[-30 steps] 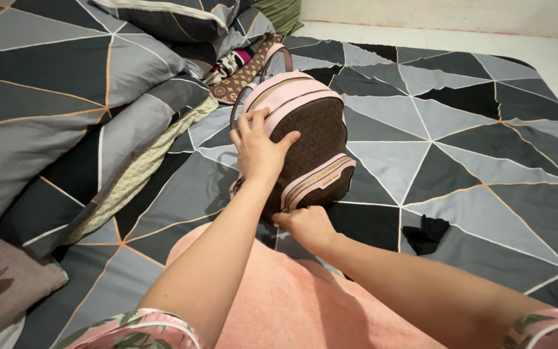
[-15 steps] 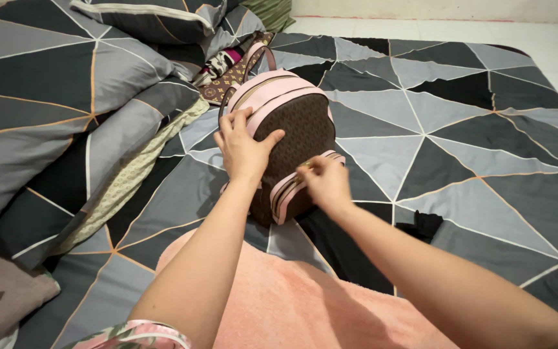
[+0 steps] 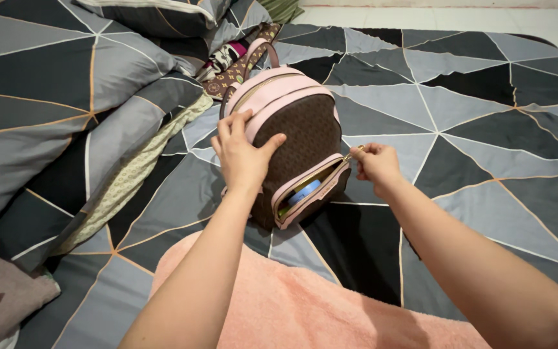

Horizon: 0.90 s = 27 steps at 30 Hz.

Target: The person kneels on a bed with a small pink backpack and removes its contents one at a time, unzipping compartments and taking out markers, small bottles, a tablet, a phone, a wallet, a book, a water bottle and a pink wallet, laying each item on the bed beside the bag.

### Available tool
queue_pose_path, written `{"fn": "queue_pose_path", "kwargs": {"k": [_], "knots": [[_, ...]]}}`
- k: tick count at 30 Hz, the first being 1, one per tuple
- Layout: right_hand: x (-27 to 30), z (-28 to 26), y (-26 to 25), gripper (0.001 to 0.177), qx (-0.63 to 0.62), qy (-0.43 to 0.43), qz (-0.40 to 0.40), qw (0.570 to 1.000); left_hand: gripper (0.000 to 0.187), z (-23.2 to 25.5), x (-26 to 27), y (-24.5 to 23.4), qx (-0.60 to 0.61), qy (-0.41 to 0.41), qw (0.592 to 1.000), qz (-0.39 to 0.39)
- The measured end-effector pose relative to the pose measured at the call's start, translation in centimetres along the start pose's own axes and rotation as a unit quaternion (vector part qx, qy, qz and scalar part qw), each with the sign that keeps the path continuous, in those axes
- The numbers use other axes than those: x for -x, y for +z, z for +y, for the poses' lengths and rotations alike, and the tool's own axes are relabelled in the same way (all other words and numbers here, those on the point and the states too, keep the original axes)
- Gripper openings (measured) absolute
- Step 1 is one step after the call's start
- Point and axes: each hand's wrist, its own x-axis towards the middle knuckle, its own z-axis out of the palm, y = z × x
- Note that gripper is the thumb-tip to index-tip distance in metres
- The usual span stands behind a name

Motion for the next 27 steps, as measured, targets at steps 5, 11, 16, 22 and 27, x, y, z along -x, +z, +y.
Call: {"fn": "queue_pose_path", "kwargs": {"k": [5, 11, 16, 22, 27], "knots": [[-2.7, 3.1, -0.6, 0.026, 0.000, 0.122, 0.039, 0.992, 0.073, 0.2, -0.1, 0.0, -0.006, -0.013, 1.000, -0.014], [-4.5, 12.0, -0.4, 0.013, -0.166, 0.267, 0.027, 0.949, 0.074, 0.3, 0.3, 0.0, -0.007, -0.007, 1.000, -0.009], [-4.5, 11.9, -0.7, 0.022, -0.138, 0.344, -0.070, 0.926, 0.074, 0.3, 0.5, -0.1, -0.011, -0.003, 1.000, -0.006], [4.8, 6.1, -1.0, 0.066, -0.125, 0.345, 0.010, 0.930, 0.075, 0.2, 0.9, -0.2, -0.013, 0.007, 1.000, -0.006], [10.4, 4.0, -0.5, 0.052, -0.011, 0.230, -0.061, 0.971, 0.078, 0.1, 1.8, -0.1, -0.009, 0.054, 0.998, 0.004]]}}
